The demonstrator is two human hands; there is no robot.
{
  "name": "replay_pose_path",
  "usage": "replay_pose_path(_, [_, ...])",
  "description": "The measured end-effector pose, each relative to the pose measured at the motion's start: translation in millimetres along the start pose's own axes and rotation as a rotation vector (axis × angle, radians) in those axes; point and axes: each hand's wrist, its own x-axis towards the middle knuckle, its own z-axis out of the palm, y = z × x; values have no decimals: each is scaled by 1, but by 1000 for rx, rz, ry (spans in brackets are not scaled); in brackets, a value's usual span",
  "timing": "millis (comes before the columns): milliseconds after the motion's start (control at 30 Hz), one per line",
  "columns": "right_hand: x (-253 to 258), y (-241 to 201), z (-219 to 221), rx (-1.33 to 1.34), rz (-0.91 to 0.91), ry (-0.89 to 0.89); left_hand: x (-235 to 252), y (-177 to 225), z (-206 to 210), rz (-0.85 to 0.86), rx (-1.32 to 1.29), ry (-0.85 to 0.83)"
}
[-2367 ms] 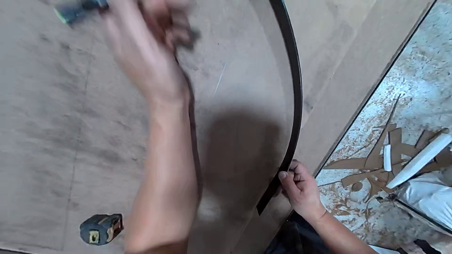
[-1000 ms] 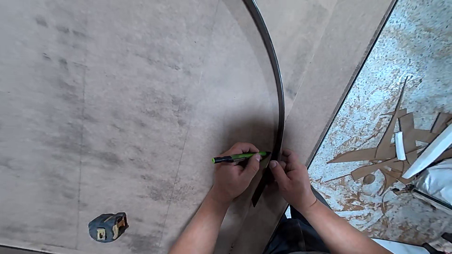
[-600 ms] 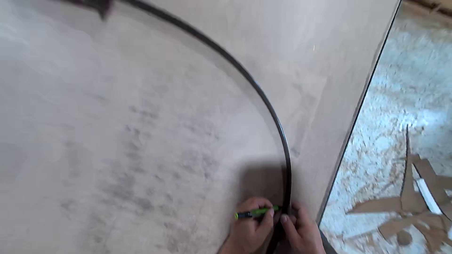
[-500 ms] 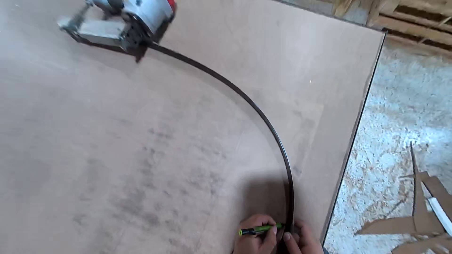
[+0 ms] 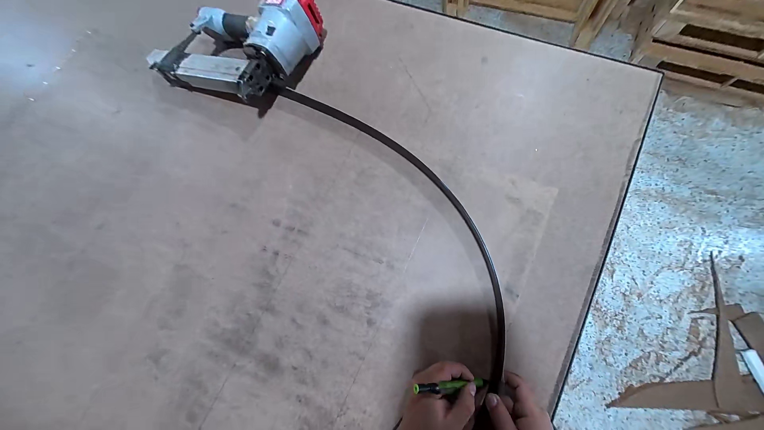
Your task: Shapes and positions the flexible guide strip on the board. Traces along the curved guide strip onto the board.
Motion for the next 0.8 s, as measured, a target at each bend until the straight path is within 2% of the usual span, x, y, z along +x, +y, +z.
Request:
replay_pose_path(100, [2, 3, -2, -137, -91, 29, 1, 11, -3, -29, 121, -28])
replay_pose_path(200, [-5, 13, -2, -88, -57, -1, -2, 16, -3, -63, 191, -90])
replay_pose_path(467, [-4, 9, -1, 66, 14, -25, 12, 15, 1, 89, 304, -125])
replay_pose_path(600, [-5, 9, 0, 73, 22, -32, 26, 17, 4, 118, 332, -123])
replay_pose_path(800, [-3, 10, 0, 73, 11, -26, 15, 18, -4, 134, 371, -223])
